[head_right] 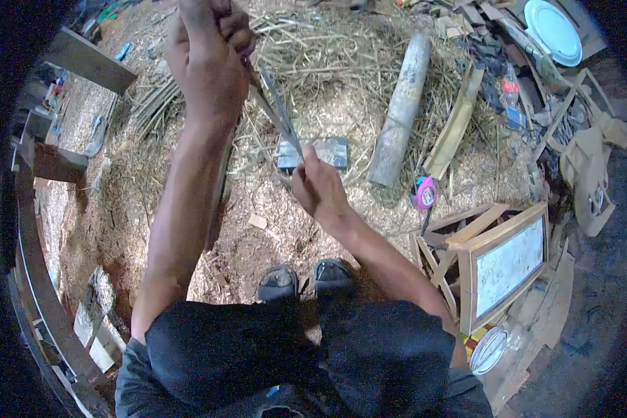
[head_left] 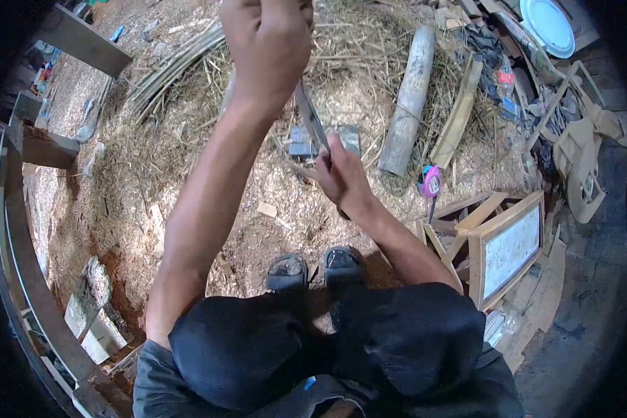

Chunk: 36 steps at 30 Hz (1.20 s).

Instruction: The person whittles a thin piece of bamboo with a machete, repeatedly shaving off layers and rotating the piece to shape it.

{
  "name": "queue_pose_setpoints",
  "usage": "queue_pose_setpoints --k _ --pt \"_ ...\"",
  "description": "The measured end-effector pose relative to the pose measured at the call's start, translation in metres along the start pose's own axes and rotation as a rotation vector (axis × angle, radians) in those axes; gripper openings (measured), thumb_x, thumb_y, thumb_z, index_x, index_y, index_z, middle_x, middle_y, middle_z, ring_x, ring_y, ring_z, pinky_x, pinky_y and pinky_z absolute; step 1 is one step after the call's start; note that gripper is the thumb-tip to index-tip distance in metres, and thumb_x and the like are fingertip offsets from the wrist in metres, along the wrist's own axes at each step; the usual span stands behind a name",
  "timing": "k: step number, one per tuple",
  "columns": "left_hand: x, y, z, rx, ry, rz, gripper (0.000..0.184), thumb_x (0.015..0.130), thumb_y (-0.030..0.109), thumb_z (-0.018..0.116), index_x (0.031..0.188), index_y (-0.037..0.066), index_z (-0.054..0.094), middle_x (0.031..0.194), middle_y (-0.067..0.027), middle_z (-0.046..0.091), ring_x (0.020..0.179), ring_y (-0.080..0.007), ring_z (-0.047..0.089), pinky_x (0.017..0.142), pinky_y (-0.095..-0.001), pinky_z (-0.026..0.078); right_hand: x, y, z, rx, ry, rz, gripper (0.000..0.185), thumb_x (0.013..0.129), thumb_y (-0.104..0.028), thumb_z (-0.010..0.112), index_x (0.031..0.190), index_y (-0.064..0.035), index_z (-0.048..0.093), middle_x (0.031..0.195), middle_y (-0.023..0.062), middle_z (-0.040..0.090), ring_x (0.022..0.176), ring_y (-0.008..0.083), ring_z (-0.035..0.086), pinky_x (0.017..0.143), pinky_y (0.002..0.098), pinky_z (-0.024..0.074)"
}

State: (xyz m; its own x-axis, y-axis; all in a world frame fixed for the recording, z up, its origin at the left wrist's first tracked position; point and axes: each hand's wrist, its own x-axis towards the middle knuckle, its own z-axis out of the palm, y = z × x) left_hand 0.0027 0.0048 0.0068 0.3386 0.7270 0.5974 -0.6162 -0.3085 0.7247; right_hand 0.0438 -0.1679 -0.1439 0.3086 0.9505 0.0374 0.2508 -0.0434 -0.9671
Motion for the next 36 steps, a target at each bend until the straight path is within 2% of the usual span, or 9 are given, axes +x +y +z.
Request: queue_pose_setpoints --k 6,7,12,16,18,20,24,29,36 --pt "0.002 -0.007 -0.003 0.005 0.059 -0.064 0.04 0.105 0.044 0.042 0.085 0.01 0.049 0.064 0.0075 0.035 0.052 -0.0016 0.028 0.044 -0.0201 0.022 0.013 -0.024 0.013 -0.322 0.338 -0.419 0.013 0.095 -0.003 0.051 0.105 -0.0028 0.044 0.06 0.0116 0.054 0.05 0.0251 0.06 0.044 0.0404 0.043" --pt "0.004 -0.007 -0.003 -0.003 0.028 -0.045 0.04 0.105 0.043 0.042 0.085 0.01 0.049 0.064 0.0075 0.035 0.052 -0.0017 0.028 0.044 -0.0202 0.021 0.01 -0.016 0.016 -0.114 0.215 -0.113 0.024 0.093 -0.002 0.052 0.114 -0.0013 0.04 0.062 0.0138 0.057 0.052 0.0266 0.062 0.045 0.042 0.0453" --pt "0.009 -0.005 -0.013 -0.032 0.026 0.001 0.039 0.105 0.043 0.041 0.085 0.01 0.048 0.064 0.0077 0.034 0.052 -0.0019 0.028 0.044 -0.0204 0.021 0.006 0.044 0.018 -0.486 0.12 0.0 0.028 0.09 -0.001 0.054 0.114 0.0009 0.039 0.062 0.0128 0.054 0.049 0.0252 0.058 0.045 0.0438 0.0444" --pt "0.008 -0.009 -0.011 -0.065 0.002 -0.041 0.037 0.106 0.041 0.041 0.087 0.01 0.048 0.064 0.0072 0.035 0.051 -0.002 0.028 0.044 -0.0199 0.022 0.004 0.0 0.012 -0.228 0.097 -0.035 0.014 0.09 0.0 0.054 0.103 0.0007 0.047 0.06 0.0114 0.053 0.051 0.0231 0.058 0.045 0.0368 0.0411" --pt "0.008 -0.012 -0.01 -0.097 -0.03 -0.046 0.036 0.106 0.04 0.04 0.088 0.01 0.049 0.064 0.0069 0.036 0.051 -0.0021 0.028 0.044 -0.0197 0.023 0.012 -0.006 0.02 -0.293 0.365 -0.418 0.007 0.093 0.0 0.052 0.098 -0.0009 0.048 0.058 0.0066 0.049 0.051 0.0162 0.053 0.044 0.0331 0.0388" --pt "0.007 -0.015 -0.009 0.042 -0.061 0.085 0.033 0.107 0.037 0.039 0.09 0.01 0.049 0.064 0.0062 0.037 0.048 -0.0026 0.028 0.042 -0.0189 0.023 0.008 0.001 0.02 0.245 0.269 -0.009 0.004 0.094 -0.003 0.052 0.094 -0.0006 0.049 0.057 0.0052 0.046 0.05 0.0158 0.052 0.044 0.0333 0.0382" --pt "-0.022 -0.033 -0.027 0.073 -0.213 -0.048 0.032 0.106 0.029 0.042 0.118 0.001 0.052 0.091 -0.0101 0.062 0.074 -0.0144 0.062 0.067 -0.0282 0.053 -0.002 0.048 0.011 -0.103 0.052 0.079 0.009 0.094 -0.006 0.052 0.098 0.0007 0.048 0.057 0.0098 0.048 0.052 0.0227 0.055 0.047 0.04 0.0395" --pt "-0.029 -0.053 -0.039 -0.027 -0.155 -0.204 0.032 0.106 0.035 0.041 0.097 0.005 0.051 0.068 0.0004 0.044 0.055 -0.0048 0.034 0.048 -0.02 0.03 0.005 0.027 0.01 -0.292 0.154 0.096 0.012 0.092 -0.003 0.054 0.101 0.0004 0.047 0.061 0.0164 0.054 0.05 0.0292 0.055 0.047 0.0421 0.0403" --pt "-0.041 -0.043 -0.025 -0.038 -0.184 -0.18 0.032 0.106 0.037 0.041 0.091 0.009 0.045 0.069 0.0035 0.037 0.056 -0.0042 0.032 0.048 -0.0199 0.025 0.003 0.018 0.018 -0.283 0.265 -0.13 0.018 0.1 -0.016 0.049 0.087 -0.0037 0.048 0.06 0.0066 0.05 0.05 0.0246 0.052 0.045 0.0428 0.0393"
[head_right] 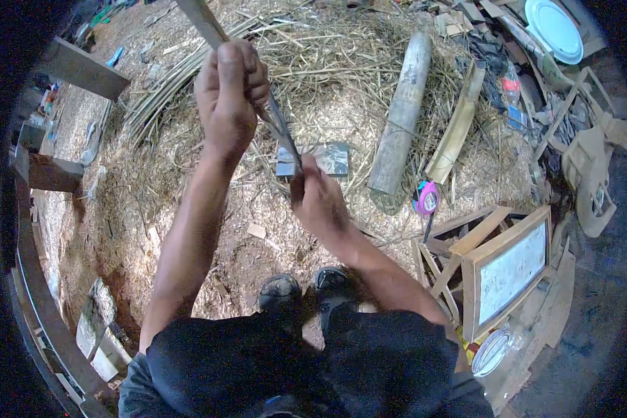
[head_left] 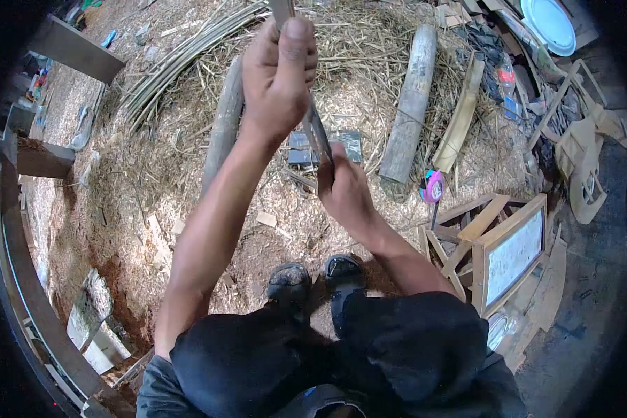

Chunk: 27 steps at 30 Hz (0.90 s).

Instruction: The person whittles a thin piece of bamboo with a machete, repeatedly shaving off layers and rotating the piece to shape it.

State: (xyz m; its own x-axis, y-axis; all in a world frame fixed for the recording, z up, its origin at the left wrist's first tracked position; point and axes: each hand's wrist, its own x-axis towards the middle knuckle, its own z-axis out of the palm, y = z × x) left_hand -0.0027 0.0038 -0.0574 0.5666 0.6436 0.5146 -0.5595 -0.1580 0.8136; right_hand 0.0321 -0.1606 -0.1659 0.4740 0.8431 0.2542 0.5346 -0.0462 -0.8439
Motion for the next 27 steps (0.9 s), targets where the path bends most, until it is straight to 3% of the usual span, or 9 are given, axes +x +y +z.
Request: queue_pose_setpoints --k 1,2,12,14,15,19,22,24,27 --pt "0.001 0.002 0.005 0.048 0.022 0.01 0.032 0.106 0.037 0.04 0.09 0.009 0.045 0.069 0.0034 0.037 0.057 -0.0041 0.033 0.048 -0.0205 0.026 -0.001 -0.002 -0.008 0.455 -0.249 0.621 0.046 0.106 -0.04 0.032 0.076 -0.0078 0.046 0.059 0.0004 0.043 0.049 0.018 0.042 0.047 0.0361 0.0338" --pt "0.0 0.0 0.004 0.113 0.014 -0.021 0.031 0.106 0.037 0.041 0.091 0.01 0.045 0.07 0.0031 0.039 0.057 -0.0041 0.033 0.048 -0.0208 0.027 -0.009 0.026 -0.008 0.481 -0.349 0.507 0.063 0.104 -0.053 0.014 0.07 -0.0094 0.045 0.059 -0.002 0.036 0.05 0.0147 0.032 0.049 0.031 0.0293" --pt "0.0 0.001 0.005 0.049 0.056 0.006 0.032 0.105 0.038 0.043 0.092 0.009 0.047 0.069 0.0038 0.038 0.058 -0.0041 0.033 0.049 -0.0204 0.027 -0.001 0.014 0.011 0.04 0.103 -0.102 0.007 0.094 -0.006 0.052 0.097 0.0004 0.051 0.065 0.0197 0.057 0.058 0.0302 0.062 0.049 0.0403 0.0433" --pt "-0.003 0.0 0.005 0.084 0.033 0.046 0.032 0.105 0.038 0.043 0.092 0.008 0.047 0.069 0.0035 0.038 0.057 -0.0044 0.033 0.049 -0.0203 0.028 -0.009 0.05 0.018 0.012 -0.231 0.547 0.008 0.094 -0.007 0.053 0.098 -0.0006 0.051 0.066 0.0219 0.058 0.058 0.0321 0.062 0.051 0.0415 0.0443" --pt "-0.004 -0.003 0.007 0.095 0.047 0.068 0.033 0.105 0.038 0.043 0.093 0.008 0.047 0.069 0.0034 0.039 0.057 -0.0045 0.033 0.049 -0.0207 0.027 -0.015 0.068 0.019 -0.283 -0.273 0.184 0.019 0.099 -0.014 0.046 0.099 0.0046 0.048 0.067 0.0154 0.056 0.057 0.0258 0.059 0.05 0.0382 0.0447" --pt "-0.006 0.0 0.005 0.044 0.039 0.021 0.033 0.105 0.039 0.043 0.093 0.009 0.047 0.068 0.0028 0.04 0.056 -0.0047 0.034 0.048 -0.0212 0.027 -0.003 0.012 -0.002 -0.006 -0.237 0.388 0.011 0.096 -0.012 0.051 0.096 -0.0005 0.051 0.065 0.0219 0.058 0.056 0.033 0.061 0.05 0.0427 0.0433" --pt "-0.005 -0.007 0.004 0.085 0.089 0.03 0.034 0.104 0.041 0.044 0.092 0.009 0.046 0.068 0.0026 0.039 0.055 -0.0047 0.033 0.048 -0.0212 0.027 0.001 0.0 0.006 0.065 0.151 -0.152 0.009 0.097 -0.009 0.051 0.094 0.0003 0.051 0.063 0.0171 0.051 0.05 0.0307 0.053 0.046 0.0395 0.0378" --pt "-0.005 -0.003 0.003 0.096 0.063 0.042 0.034 0.105 0.04 0.044 0.091 0.009 0.046 0.068 0.0027 0.039 0.056 -0.0048 0.033 0.048 -0.0212 0.027 -0.013 0.025 0.012 0.215 -0.171 0.389 0.019 0.099 -0.018 0.048 0.093 0.0001 0.05 0.057 0.0095 0.052 0.05 0.0195 0.053 0.048 0.0395 0.0417" --pt "-0.008 0.002 0.003 0.083 0.04 0.049 0.033 0.105 0.039 0.043 0.09 0.009 0.045 0.068 0.0028 0.038 0.056 -0.005 0.033 0.049 -0.0212 0.028 -0.017 0.057 0.018 0.104 -0.243 0.569 0.032 0.103 -0.027 0.038 0.088 -0.001 0.049 0.054 0.0048 0.046 0.044 0.0151 0.042 0.047 0.0334 0.0386"
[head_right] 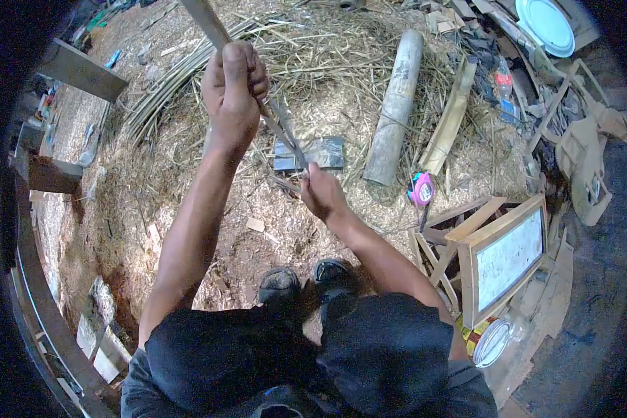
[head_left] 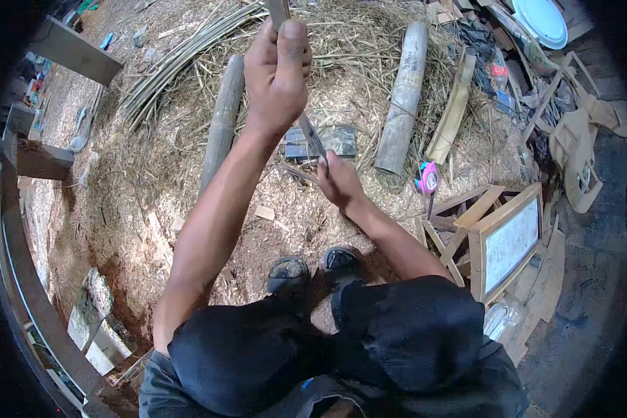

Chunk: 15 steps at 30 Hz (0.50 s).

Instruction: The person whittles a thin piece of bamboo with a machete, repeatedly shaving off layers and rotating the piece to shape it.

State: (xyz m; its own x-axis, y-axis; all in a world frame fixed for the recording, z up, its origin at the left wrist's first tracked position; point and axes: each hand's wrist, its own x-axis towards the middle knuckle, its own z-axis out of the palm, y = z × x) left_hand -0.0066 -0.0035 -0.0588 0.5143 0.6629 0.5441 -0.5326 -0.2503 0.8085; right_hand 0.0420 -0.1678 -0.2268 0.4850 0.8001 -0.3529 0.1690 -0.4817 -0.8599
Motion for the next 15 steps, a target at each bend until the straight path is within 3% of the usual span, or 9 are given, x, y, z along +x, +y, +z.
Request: queue_pose_setpoints --k 1,3,4,5,7,8,9,12,15 --pt "-0.001 -0.001 -0.001 -0.018 -0.003 -0.012 0.033 0.105 0.039 0.043 0.089 0.009 0.044 0.069 0.0029 0.038 0.057 -0.0052 0.033 0.05 -0.0212 0.028 -0.006 -0.018 -0.007 0.003 0.003 0.0 0.032 0.103 -0.027 0.038 0.088 -0.001 0.049 0.054 0.0048 0.046 0.044 0.0151 0.042 0.047 0.0334 0.0386" --pt "-0.002 -0.002 0.0 -0.028 0.002 -0.013 0.033 0.105 0.039 0.043 0.089 0.009 0.044 0.069 0.0031 0.038 0.057 -0.005 0.033 0.05 -0.0212 0.027 -0.025 -0.034 -0.015 -0.033 0.019 -0.222 0.035 0.104 -0.028 0.035 0.086 -0.0021 0.051 0.057 0.0037 0.049 0.046 0.0141 0.045 0.047 0.0295 0.038" --pt "0.001 -0.003 -0.001 -0.033 0.014 0.011 0.033 0.105 0.038 0.043 0.09 0.01 0.044 0.069 0.0032 0.037 0.057 -0.0049 0.032 0.049 -0.0211 0.027 -0.029 -0.039 -0.021 0.333 -0.12 -0.079 0.034 0.104 -0.026 0.034 0.085 -0.0045 0.052 0.059 0.0028 0.049 0.051 0.0129 0.048 0.048 0.0272 0.0374" --pt "-0.001 -0.005 -0.001 -0.033 0.019 0.005 0.033 0.105 0.038 0.043 0.09 0.01 0.044 0.069 0.0032 0.037 0.057 -0.0049 0.032 0.049 -0.0211 0.027 -0.031 -0.042 -0.017 0.332 -0.124 -0.071 0.034 0.104 -0.026 0.034 0.085 -0.0045 0.052 0.059 0.0028 0.049 0.051 0.0129 0.048 0.048 0.0272 0.0374" --pt "0.0 -0.006 -0.001 -0.015 0.046 -0.036 0.033 0.105 0.038 0.042 0.09 0.01 0.044 0.068 0.0033 0.037 0.057 -0.0047 0.032 0.049 -0.0213 0.026 -0.033 -0.05 -0.006 0.284 0.092 -0.22 0.037 0.104 -0.029 0.033 0.083 -0.0042 0.051 0.057 0.0051 0.047 0.052 0.0141 0.048 0.047 0.0302 0.0386" --pt "0.0 -0.005 -0.002 -0.014 0.045 -0.032 0.033 0.105 0.038 0.042 0.09 0.01 0.044 0.068 0.0033 0.037 0.057 -0.0047 0.032 0.049 -0.0213 0.026 -0.026 -0.033 -0.009 0.041 0.003 -0.201 0.03 0.102 -0.024 0.038 0.086 -0.003 0.053 0.058 0.0103 0.051 0.052 0.0208 0.054 0.05 0.036 0.0434" --pt "-0.001 -0.004 -0.003 0.003 0.035 -0.045 0.033 0.105 0.038 0.042 0.09 0.01 0.044 0.068 0.0034 0.037 0.058 -0.0047 0.032 0.049 -0.0214 0.026 -0.002 0.031 0.006 -0.279 0.138 -0.424 0.025 0.099 -0.02 0.043 0.089 0.0003 0.053 0.061 0.015 0.055 0.056 0.028 0.059 0.054 0.0421 0.0461" --pt "0.004 -0.003 0.002 0.017 0.037 -0.028 0.033 0.106 0.038 0.041 0.089 0.009 0.044 0.069 0.0035 0.037 0.059 -0.0046 0.032 0.05 -0.0214 0.026 0.005 0.029 -0.002 -0.366 0.087 -0.411 0.02 0.097 -0.017 0.046 0.09 0.0012 0.052 0.065 0.0165 0.059 0.061 0.0303 0.062 0.055 0.0438 0.0466" --pt "-0.001 -0.007 0.004 0.027 0.037 -0.012 0.033 0.106 0.038 0.041 0.089 0.009 0.044 0.069 0.0037 0.037 0.059 -0.0045 0.033 0.05 -0.0212 0.026 -0.02 -0.028 -0.017 -0.246 0.056 -0.226 0.007 0.093 -0.006 0.052 0.096 0.0002 0.051 0.062 0.0191 0.055 0.053 0.0338 0.057 0.051 0.0439 0.0435"
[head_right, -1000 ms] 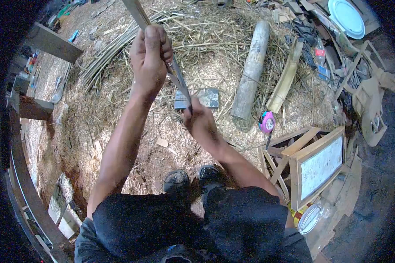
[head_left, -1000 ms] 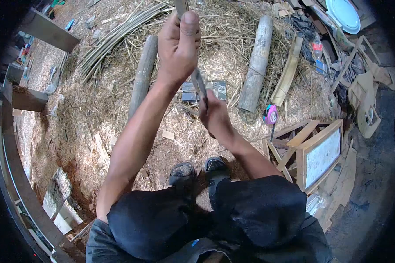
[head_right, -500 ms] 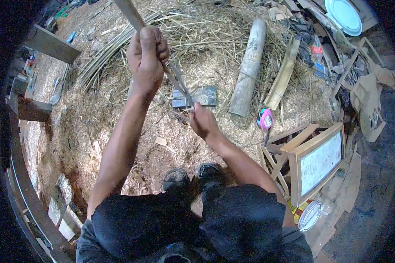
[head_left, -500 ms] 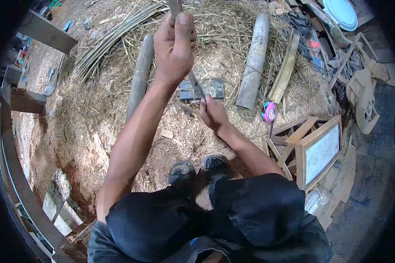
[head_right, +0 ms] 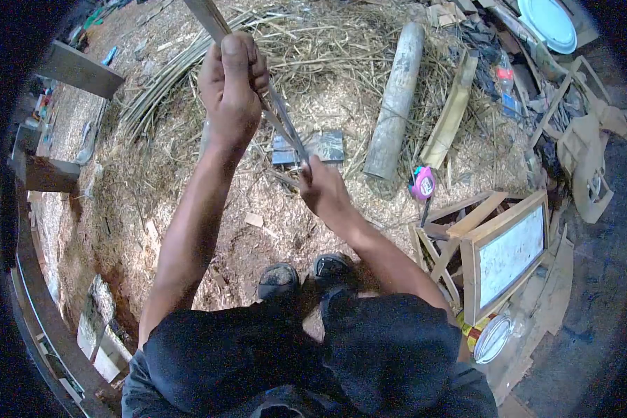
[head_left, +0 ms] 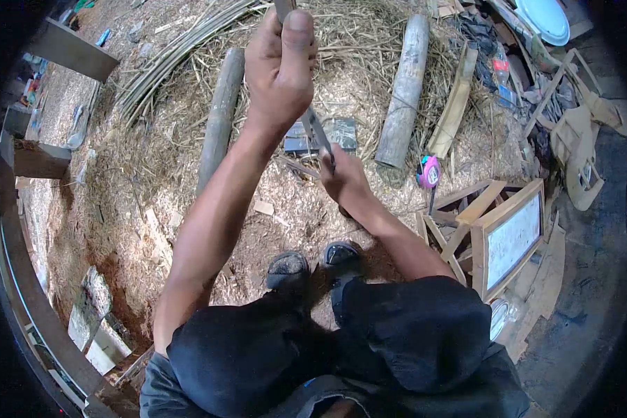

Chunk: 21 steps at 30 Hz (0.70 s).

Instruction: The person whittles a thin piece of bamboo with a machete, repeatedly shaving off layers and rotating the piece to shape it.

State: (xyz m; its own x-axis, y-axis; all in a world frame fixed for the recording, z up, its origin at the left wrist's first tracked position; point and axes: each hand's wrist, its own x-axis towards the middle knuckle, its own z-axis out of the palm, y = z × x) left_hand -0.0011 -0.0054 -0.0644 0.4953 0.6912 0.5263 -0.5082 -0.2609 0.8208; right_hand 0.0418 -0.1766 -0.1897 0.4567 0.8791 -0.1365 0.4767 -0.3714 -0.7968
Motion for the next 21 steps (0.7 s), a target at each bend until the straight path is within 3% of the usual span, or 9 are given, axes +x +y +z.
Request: queue_pose_setpoints --k 2,4,6,7,12,14,15,20,21 --pt "-0.005 -0.001 0.002 0.01 -0.013 0.016 0.033 0.106 0.038 0.041 0.089 0.009 0.044 0.07 0.0037 0.037 0.059 -0.0043 0.033 0.05 -0.021 0.026 -0.009 -0.04 -0.016 0.291 0.001 0.056 0.021 0.094 -0.019 0.052 0.091 0.0019 0.052 0.071 0.0176 0.061 0.06 0.03 0.061 0.057 0.0412 0.0487" --pt "-0.003 0.004 0.006 0.013 0.028 -0.021 0.033 0.106 0.037 0.042 0.088 0.01 0.044 0.07 0.0038 0.037 0.059 -0.0046 0.033 0.05 -0.0211 0.026 -0.003 0.011 0.019 0.467 0.083 0.001 0.019 0.094 -0.018 0.052 0.09 0.0013 0.052 0.072 0.0165 0.062 0.06 0.0256 0.061 0.056 0.0392 0.0497" --pt "0.001 0.004 0.002 -0.003 0.012 0.004 0.033 0.106 0.037 0.042 0.088 0.01 0.044 0.07 0.0036 0.037 0.059 -0.0047 0.033 0.05 -0.0212 0.027 0.006 0.05 0.035 -0.102 0.029 -0.109 0.02 0.097 -0.018 0.049 0.09 0.0007 0.053 0.07 0.0129 0.062 0.059 0.0178 0.061 0.054 0.0356 0.0495" --pt "0.003 0.003 0.0 -0.014 0.0 0.019 0.033 0.105 0.037 0.043 0.088 0.009 0.045 0.07 0.0035 0.037 0.059 -0.0048 0.033 0.05 -0.0213 0.027 0.003 0.051 0.036 -0.014 0.039 -0.058 0.016 0.091 -0.012 0.051 0.098 0.0025 0.053 0.066 0.0225 0.059 0.059 0.0382 0.062 0.053 0.0466 0.0452" --pt "-0.002 -0.003 -0.001 -0.086 0.047 -0.007 0.033 0.105 0.037 0.044 0.092 0.008 0.048 0.07 0.0028 0.039 0.058 -0.0043 0.033 0.05 -0.0205 0.027 0.005 0.04 0.035 0.376 0.002 0.23 0.018 0.093 -0.013 0.048 0.094 0.0039 0.054 0.066 0.0244 0.059 0.061 0.0387 0.063 0.053 0.046 0.0475" --pt "-0.001 0.0 0.002 -0.009 0.074 0.002 0.032 0.105 0.037 0.044 0.093 0.007 0.049 0.069 0.0027 0.04 0.057 -0.0043 0.033 0.05 -0.0202 0.027 -0.002 0.038 0.039 0.001 0.241 -0.159 0.021 0.094 -0.015 0.049 0.093 0.0058 0.051 0.068 0.0245 0.06 0.057 0.0414 0.061 0.055 0.0496 0.0493" --pt "-0.002 0.0 0.001 -0.007 0.075 0.006 0.032 0.105 0.037 0.044 0.093 0.007 0.049 0.069 0.0027 0.04 0.057 -0.0043 0.033 0.05 -0.0202 0.027 -0.001 0.033 0.036 0.026 0.046 0.124 0.023 0.092 -0.016 0.051 0.093 0.0068 0.05 0.068 0.0271 0.059 0.065 0.0455 0.062 0.062 0.051 0.05" --pt "0.0 -0.002 -0.008 -0.167 -0.07 -0.119 0.031 0.105 0.035 0.044 0.099 0.006 0.052 0.066 0.0033 0.039 0.056 -0.0041 0.034 0.049 -0.0202 0.028 0.001 0.082 0.047 -0.035 -0.043 0.041 0.025 0.095 -0.02 0.049 0.092 0.0051 0.051 0.072 0.029 0.061 0.07 0.0477 0.062 0.066 0.0545 0.0484" --pt "-0.002 0.0 -0.007 -0.165 -0.067 -0.123 0.031 0.105 0.035 0.044 0.099 0.006 0.052 0.066 0.0033 0.039 0.056 -0.0041 0.034 0.049 -0.0202 0.028 0.005 0.081 0.046 0.233 -0.037 0.189 0.023 0.094 -0.02 0.049 0.089 0.0025 0.052 0.071 0.0254 0.061 0.066 0.0431 0.061 0.063 0.0513 0.0478"
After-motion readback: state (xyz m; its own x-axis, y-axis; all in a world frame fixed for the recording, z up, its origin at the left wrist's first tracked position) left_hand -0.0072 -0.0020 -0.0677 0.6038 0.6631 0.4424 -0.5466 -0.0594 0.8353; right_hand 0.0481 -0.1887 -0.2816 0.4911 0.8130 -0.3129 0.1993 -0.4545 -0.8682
